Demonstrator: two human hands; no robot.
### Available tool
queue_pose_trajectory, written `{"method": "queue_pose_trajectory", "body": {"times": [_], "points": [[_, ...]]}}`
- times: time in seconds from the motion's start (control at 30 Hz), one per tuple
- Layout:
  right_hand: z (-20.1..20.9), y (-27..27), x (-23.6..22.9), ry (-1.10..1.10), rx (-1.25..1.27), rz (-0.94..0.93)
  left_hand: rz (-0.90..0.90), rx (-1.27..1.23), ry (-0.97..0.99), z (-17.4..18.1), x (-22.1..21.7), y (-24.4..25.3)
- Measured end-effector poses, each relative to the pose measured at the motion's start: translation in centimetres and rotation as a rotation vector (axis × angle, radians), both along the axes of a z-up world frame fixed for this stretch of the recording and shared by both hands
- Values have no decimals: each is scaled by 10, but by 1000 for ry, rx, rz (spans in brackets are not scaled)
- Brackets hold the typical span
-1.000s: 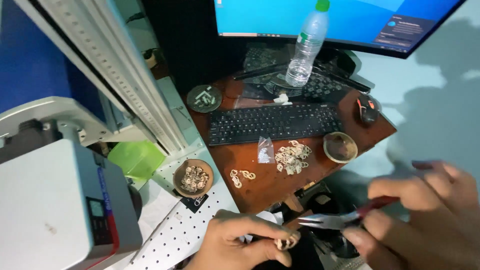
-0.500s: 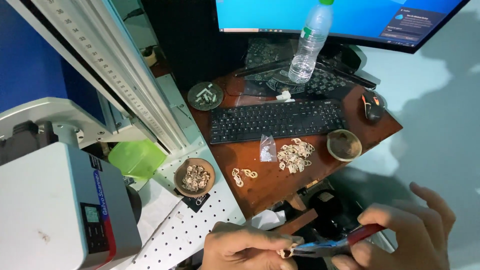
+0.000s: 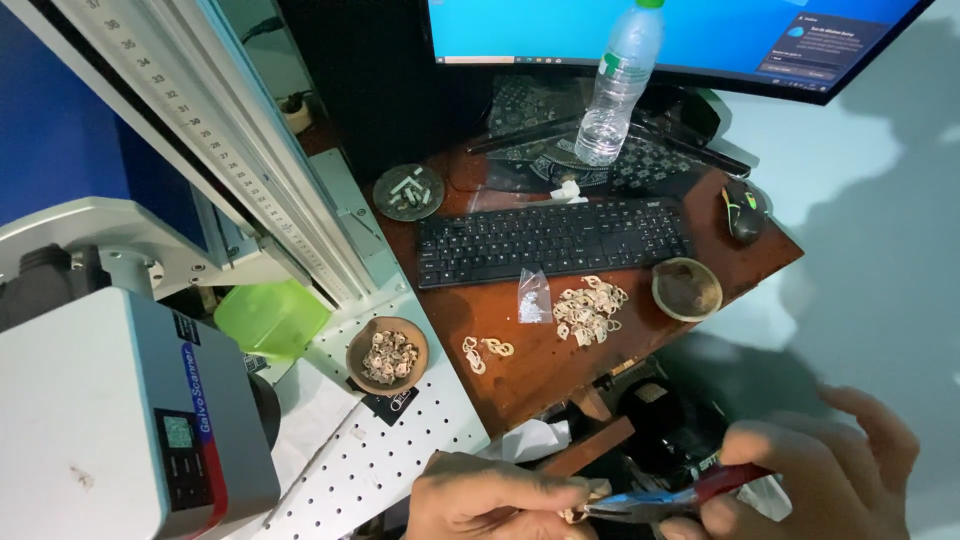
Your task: Cleaning and assembling small wooden jewelry pieces by removing debris and attaching metal rings using pliers.
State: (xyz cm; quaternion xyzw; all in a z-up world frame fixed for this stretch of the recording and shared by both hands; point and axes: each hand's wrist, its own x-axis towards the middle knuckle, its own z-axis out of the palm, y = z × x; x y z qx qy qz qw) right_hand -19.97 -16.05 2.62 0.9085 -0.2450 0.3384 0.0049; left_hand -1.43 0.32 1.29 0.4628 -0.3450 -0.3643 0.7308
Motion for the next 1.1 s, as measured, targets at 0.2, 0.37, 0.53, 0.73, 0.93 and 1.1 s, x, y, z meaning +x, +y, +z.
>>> {"method": "queue_pose_trajectory", "body": {"times": [0.2, 0.37, 0.53, 0.73, 0.93, 1.1], "points": [[8, -1, 4, 80, 63, -82, -14, -72, 4, -3, 0, 0], [12, 1, 6, 133, 146, -104, -22, -96, -12, -3, 3, 1], [10, -1, 3, 177, 196, -115, -61, -128, 23, -3, 2, 0], [-11, -38, -1, 212, 241, 261, 145, 31, -36, -7, -5, -15], [-23, -34, 11, 256, 817, 438, 156, 89, 75, -16, 8, -36], [-22, -21, 24, 291, 921, 228, 141, 167, 66, -19, 12, -40]]}}
